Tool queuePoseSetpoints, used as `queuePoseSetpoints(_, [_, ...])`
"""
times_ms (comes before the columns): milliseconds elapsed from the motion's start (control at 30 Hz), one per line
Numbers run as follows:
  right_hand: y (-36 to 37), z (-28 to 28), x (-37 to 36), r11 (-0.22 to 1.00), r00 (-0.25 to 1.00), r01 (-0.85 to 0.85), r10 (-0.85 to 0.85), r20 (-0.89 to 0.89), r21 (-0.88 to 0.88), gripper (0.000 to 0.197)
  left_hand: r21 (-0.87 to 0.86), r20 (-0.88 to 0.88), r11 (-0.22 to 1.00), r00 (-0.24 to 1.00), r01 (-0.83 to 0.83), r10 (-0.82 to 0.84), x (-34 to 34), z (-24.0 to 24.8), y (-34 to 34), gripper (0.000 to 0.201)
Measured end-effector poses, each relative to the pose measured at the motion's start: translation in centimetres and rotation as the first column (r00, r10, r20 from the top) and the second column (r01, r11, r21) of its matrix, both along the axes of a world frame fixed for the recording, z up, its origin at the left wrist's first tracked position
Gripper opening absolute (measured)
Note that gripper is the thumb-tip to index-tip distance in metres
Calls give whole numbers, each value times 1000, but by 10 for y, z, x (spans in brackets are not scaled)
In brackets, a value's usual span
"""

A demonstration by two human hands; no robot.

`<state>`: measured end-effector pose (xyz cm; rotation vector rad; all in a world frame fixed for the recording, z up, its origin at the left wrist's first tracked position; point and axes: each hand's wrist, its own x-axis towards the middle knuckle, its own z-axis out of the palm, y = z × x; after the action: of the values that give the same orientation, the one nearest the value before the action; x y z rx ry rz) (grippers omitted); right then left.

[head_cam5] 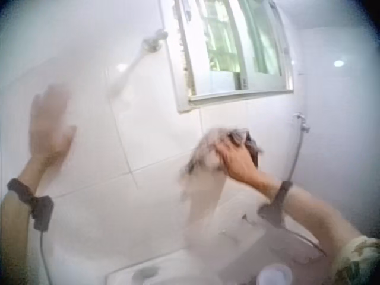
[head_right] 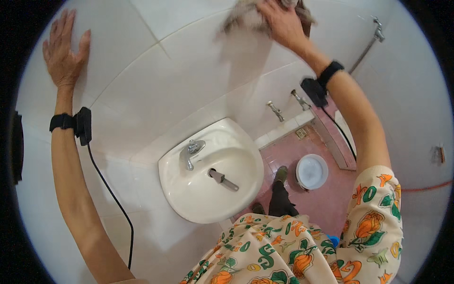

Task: The person wipes white tiled walls and fixtures in a bathroom using a cloth, repeatedly dipping the cloth into a bucket of soapy water. They clean around a sink, a squat toilet, and a wall-mounted shower pipe, then wipe the floor tiles and baseboards.

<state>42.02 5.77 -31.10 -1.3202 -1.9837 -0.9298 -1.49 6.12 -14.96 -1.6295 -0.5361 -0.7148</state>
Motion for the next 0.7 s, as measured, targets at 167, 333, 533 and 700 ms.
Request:
queuePoseSetpoints(167, [33,-14,-27,954,885,-76,199,-420,291,53,2,58,999,998,40,-40,-3,-7,33,54])
queuePoseSetpoints(333, [41,-118,-30,985,838,115,-25,-546,130,66,23,113,1000,993,15,-18,24,-4,23,57])
queuePoseSetpoints(533, [9,-120,-59,875,399,-482,172,-901,-46,77,-87,113,995,992,-38,48,24,-1,11,53])
queuePoseSetpoints(700, [9,-93,-41,840,402,-529,121,-908,-122,45,-504,173,862,984,56,38,90,-51,4,51])
